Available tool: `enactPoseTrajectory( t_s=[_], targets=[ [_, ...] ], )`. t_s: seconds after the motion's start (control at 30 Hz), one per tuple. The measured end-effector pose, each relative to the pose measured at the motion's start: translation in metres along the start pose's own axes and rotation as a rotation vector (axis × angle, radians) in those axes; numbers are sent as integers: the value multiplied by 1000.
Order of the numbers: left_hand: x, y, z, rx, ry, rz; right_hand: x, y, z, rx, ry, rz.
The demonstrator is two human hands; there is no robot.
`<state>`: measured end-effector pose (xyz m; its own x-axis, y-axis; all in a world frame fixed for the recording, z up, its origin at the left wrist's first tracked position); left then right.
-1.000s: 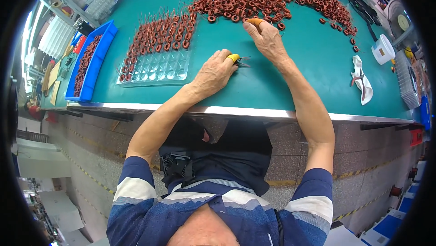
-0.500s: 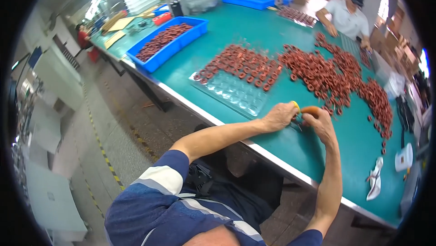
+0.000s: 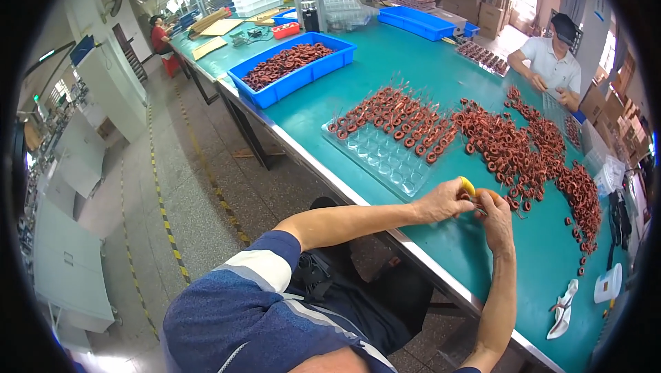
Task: Assembling electronic components by winding wire around toroidal cores and organizing them in a tray.
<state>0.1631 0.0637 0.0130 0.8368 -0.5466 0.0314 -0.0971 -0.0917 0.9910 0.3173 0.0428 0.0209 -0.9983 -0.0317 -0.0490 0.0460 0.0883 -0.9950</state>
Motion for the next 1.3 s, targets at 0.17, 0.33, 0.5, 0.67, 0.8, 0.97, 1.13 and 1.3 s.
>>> enactPoseTrajectory(
  t_s=[0.17,0.33,0.5,0.67,0.8,0.97,1.13,1.3],
  targets=[
    [0,7,1,265,106,-241,-7,1,0,-54,-34,-42],
    [9,4,6,-174,-117,374,-3,-10,2,-135,-71,-30],
    [9,13,23,67,-15,124,14,-19,13,-92,-185,-121],
    [25,28,38,131,7,153,13,-28,28,-83,-105,33],
    [1,44,44,236,117,20,34,-38,23,-124,-66,99],
    [-17,38,49,150,178,-79,44,-60,27,-399,48,636],
    [-17,30,48,170,242,-190,101,-92,80,-1103,291,1389],
    [-21,37,62,189,134,-170,110,-93,90,-1133,310,1299]
  ],
)
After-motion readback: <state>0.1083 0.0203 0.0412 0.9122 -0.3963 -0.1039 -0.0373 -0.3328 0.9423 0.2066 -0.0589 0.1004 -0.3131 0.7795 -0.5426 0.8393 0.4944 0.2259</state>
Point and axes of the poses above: each hand's wrist, its own z-axis away from the middle knuckle, its own x-axis out of the palm, y = z × x, the point moved 5 cm from there along -z, towards the middle knuckle, and after that the axes turned 8 degrees about -x, right-handed, at the moved point
